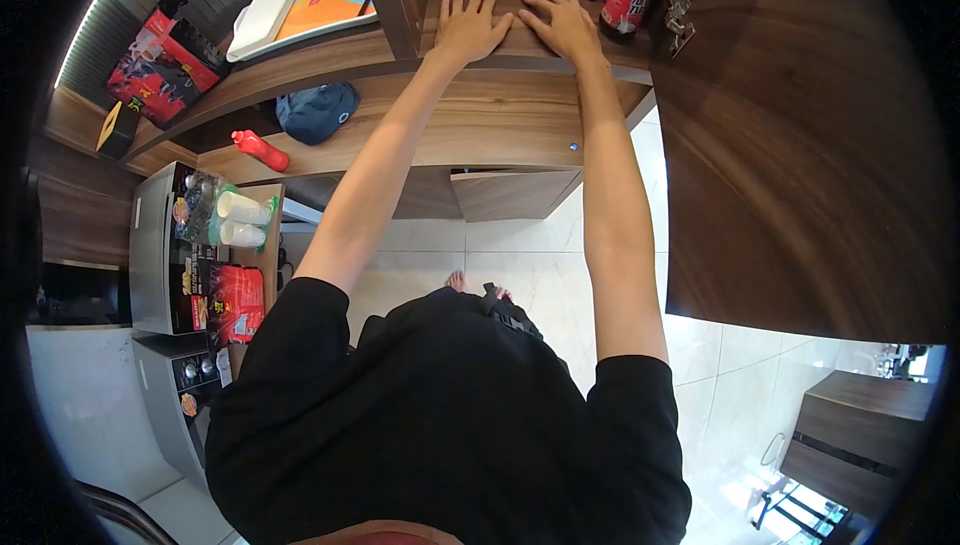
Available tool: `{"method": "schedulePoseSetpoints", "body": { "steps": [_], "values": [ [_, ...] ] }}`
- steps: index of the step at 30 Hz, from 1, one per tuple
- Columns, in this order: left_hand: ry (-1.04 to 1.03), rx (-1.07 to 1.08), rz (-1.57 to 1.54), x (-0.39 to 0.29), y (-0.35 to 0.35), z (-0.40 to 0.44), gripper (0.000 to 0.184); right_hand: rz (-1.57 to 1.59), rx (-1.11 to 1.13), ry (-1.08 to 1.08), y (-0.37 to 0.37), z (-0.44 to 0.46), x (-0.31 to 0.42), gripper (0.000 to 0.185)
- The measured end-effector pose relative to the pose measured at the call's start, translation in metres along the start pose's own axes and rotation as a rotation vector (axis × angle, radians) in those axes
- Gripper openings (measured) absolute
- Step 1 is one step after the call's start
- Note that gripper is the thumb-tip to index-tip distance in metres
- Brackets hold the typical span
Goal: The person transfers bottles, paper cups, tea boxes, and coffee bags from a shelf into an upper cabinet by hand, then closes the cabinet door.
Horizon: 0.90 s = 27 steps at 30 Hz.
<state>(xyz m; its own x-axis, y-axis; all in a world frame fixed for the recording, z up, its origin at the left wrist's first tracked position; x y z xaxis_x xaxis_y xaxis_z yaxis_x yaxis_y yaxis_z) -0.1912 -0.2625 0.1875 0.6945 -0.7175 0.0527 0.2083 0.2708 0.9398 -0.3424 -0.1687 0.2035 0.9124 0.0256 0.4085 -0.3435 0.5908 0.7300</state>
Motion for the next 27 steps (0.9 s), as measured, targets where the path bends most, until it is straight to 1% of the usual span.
{"method": "schedulePoseSetpoints", "body": {
  "steps": [1, 4, 5, 9, 12, 13, 16, 19, 22, 27],
  "values": [
    [-0.001, 0.006, 0.0, -0.001, 0.001, 0.0, 0.073, -0.042, 0.05, 0.007, -0.001, 0.001, 0.0, 0.05],
    [0.002, 0.016, -0.004, 0.0, -0.001, 0.001, 0.073, -0.103, 0.022, 0.035, -0.008, 0.0, -0.005, 0.056],
    [0.003, 0.02, -0.008, 0.0, -0.001, 0.001, 0.073, -0.136, 0.068, -0.015, -0.013, 0.0, -0.01, 0.062],
    [0.005, 0.028, -0.032, 0.0, 0.0, -0.002, 0.072, -0.253, 0.149, -0.051, -0.016, -0.003, -0.01, 0.065],
    [0.011, 0.055, -0.037, 0.0, 0.001, -0.002, 0.072, -0.233, 0.164, -0.087, -0.015, -0.005, -0.008, 0.065],
    [-0.003, 0.036, -0.084, 0.0, 0.001, -0.003, 0.071, -0.227, 0.168, -0.114, -0.013, -0.006, -0.006, 0.065],
    [-0.007, 0.028, -0.097, 0.0, -0.001, -0.002, 0.071, -0.223, 0.174, -0.133, -0.011, -0.008, -0.004, 0.064],
    [-0.004, 0.028, -0.104, 0.0, 0.002, -0.004, 0.071, -0.273, 0.176, -0.103, -0.014, -0.008, -0.005, 0.063],
    [0.004, 0.051, -0.045, 0.0, 0.004, -0.005, 0.072, -0.267, 0.177, -0.113, -0.014, -0.009, -0.007, 0.063],
    [-0.008, 0.001, -0.06, -0.001, 0.006, -0.012, 0.071, -0.272, 0.184, -0.135, -0.012, -0.013, -0.002, 0.062]
  ]
}}
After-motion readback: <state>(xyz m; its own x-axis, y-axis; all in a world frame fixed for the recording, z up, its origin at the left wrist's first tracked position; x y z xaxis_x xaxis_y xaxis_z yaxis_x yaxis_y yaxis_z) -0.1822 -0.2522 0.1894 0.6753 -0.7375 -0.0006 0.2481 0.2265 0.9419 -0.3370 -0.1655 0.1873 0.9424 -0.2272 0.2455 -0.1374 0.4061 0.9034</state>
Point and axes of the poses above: each hand's wrist, its own z-axis towards the middle knuckle, its own y-axis out of the back of the hand, x = y × z, the point moved 5 cm from there along z, towards the middle knuckle, and after that the axes turned 11 degrees about z, right-handed, at the moved point
